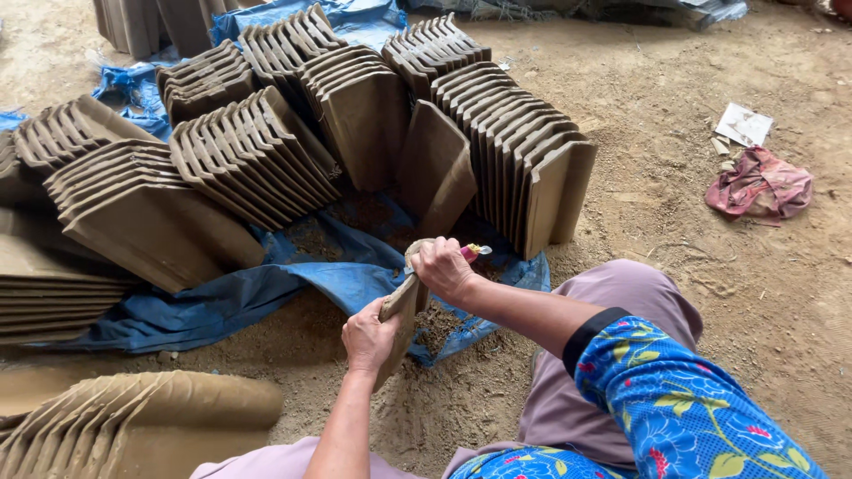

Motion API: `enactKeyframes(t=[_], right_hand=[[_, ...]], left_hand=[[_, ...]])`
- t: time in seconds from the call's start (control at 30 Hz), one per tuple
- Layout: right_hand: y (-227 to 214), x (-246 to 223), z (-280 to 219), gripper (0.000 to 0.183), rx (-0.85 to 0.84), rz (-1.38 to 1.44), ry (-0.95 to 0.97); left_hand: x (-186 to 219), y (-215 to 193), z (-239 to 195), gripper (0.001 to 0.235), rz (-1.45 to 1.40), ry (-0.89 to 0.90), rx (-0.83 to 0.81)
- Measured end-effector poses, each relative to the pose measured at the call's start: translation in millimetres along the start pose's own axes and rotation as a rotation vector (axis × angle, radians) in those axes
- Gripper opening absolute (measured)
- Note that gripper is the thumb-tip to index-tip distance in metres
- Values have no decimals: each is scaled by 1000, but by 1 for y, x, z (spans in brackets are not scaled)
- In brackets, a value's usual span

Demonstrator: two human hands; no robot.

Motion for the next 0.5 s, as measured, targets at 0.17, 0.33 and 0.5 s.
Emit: enactKeyframes(t=[0.17, 0.33, 0.5], right_hand=[[8, -7, 17, 5, 109, -11, -5], [53, 18, 20, 3, 90, -58, 204], [86, 46, -6, 18, -134, 283, 544]], left_hand=[[-9, 5, 7, 29, -18, -67, 12], [-4, 2, 3, 29, -3, -80, 1], [2, -6, -6, 32, -46, -55, -37]])
Point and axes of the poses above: each hand's wrist, its own z-axis towards the middle knuckle, its own y-axis out of the palm, x = y × z, the point moved 2 cm from there along z, towards the middle knuckle, and after that the axes turned 12 degrees about z, right-handed, at the moved point
